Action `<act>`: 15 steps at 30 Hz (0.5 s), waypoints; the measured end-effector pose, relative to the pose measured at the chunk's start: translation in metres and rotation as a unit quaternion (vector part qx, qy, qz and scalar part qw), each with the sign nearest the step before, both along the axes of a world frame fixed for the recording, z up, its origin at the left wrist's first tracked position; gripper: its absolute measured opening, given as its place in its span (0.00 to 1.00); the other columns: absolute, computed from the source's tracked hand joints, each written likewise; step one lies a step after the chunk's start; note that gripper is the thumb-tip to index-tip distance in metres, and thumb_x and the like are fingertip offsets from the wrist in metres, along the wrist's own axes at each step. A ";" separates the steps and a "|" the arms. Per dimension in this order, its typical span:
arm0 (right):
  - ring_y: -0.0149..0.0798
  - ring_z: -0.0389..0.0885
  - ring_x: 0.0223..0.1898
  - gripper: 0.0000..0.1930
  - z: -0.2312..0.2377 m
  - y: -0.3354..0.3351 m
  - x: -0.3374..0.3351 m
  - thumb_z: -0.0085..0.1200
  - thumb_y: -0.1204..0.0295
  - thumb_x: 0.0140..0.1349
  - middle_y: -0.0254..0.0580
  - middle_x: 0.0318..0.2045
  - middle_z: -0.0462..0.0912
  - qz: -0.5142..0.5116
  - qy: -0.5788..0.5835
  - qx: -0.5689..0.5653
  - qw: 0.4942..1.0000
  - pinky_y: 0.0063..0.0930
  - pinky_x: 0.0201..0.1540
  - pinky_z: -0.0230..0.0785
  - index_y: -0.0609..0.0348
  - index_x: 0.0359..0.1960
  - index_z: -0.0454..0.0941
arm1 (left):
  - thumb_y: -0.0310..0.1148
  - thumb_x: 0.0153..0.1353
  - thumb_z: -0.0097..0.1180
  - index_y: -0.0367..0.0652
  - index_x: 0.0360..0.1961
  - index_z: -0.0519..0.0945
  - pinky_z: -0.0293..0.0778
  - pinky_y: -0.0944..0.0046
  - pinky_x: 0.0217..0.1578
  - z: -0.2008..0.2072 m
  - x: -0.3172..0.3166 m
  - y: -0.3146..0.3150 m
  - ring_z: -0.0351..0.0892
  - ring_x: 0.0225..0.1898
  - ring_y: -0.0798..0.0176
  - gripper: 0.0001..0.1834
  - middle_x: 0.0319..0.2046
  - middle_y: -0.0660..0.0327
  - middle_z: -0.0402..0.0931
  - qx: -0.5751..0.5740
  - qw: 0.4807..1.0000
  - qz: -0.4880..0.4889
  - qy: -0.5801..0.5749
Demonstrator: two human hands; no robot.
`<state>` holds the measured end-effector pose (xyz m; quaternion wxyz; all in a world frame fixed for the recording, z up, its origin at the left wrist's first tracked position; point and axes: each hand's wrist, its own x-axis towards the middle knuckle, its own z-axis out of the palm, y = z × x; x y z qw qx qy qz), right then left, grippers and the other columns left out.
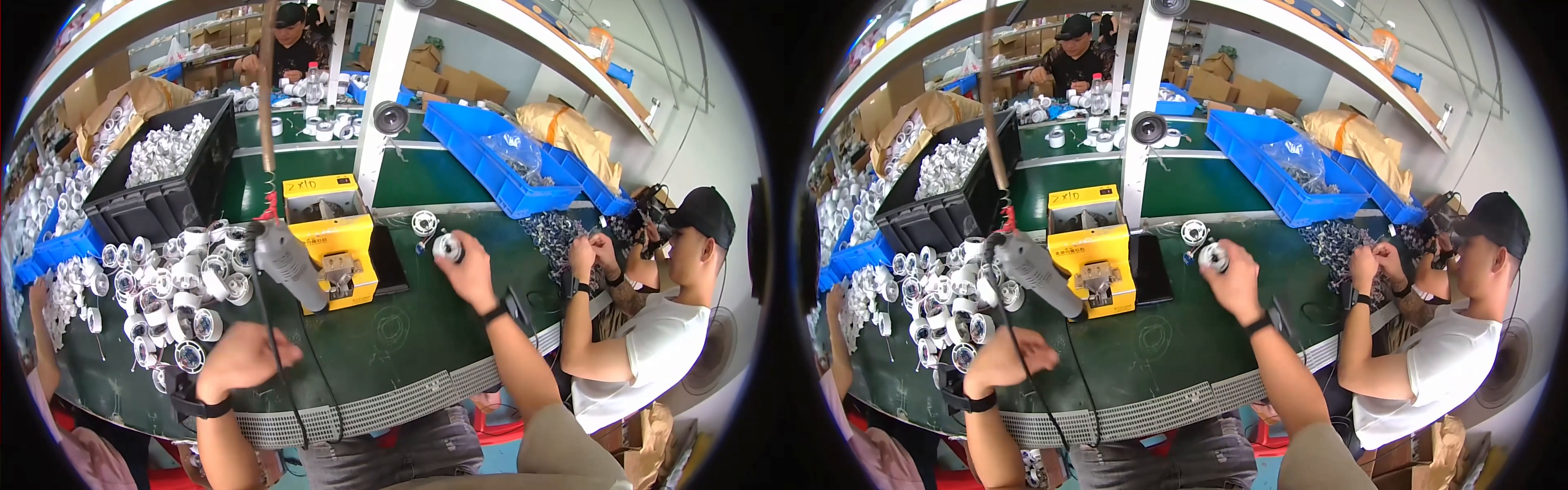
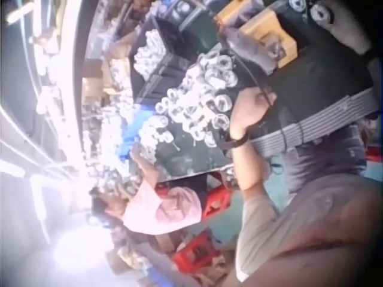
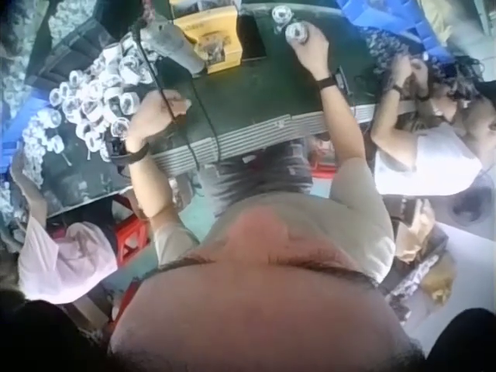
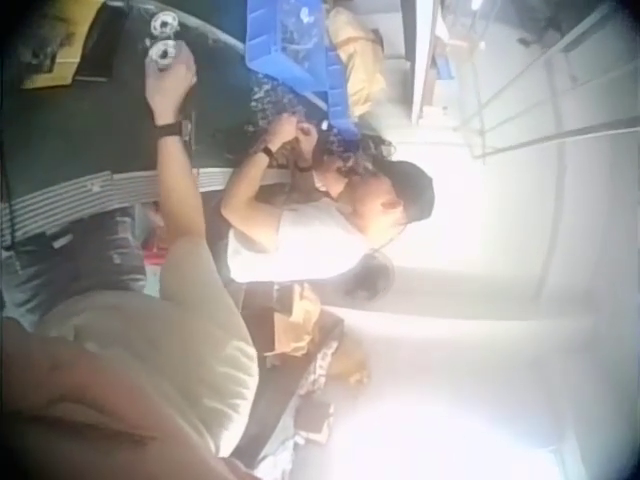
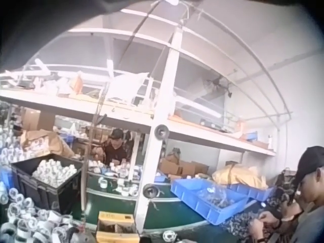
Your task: The person assembles camera components by picking up a white housing and a circuit board, inserting the board into the housing, and threading a wire through. They use a power screwdriver to secure the components before placing the unit on the green workbench.
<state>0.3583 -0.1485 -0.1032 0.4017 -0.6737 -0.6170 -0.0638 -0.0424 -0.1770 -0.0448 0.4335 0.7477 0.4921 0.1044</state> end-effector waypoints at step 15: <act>0.36 0.76 0.49 0.22 0.002 -0.105 -0.116 0.56 0.75 0.60 0.47 0.51 0.75 0.348 0.610 -0.136 0.699 0.30 0.50 0.70 0.63 0.57 0.68 | 0.19 0.54 0.62 0.40 0.61 0.67 0.68 0.65 0.56 -0.057 0.079 -0.026 0.72 0.53 0.68 0.32 0.51 0.62 0.72 -0.077 0.911 -0.071 -0.398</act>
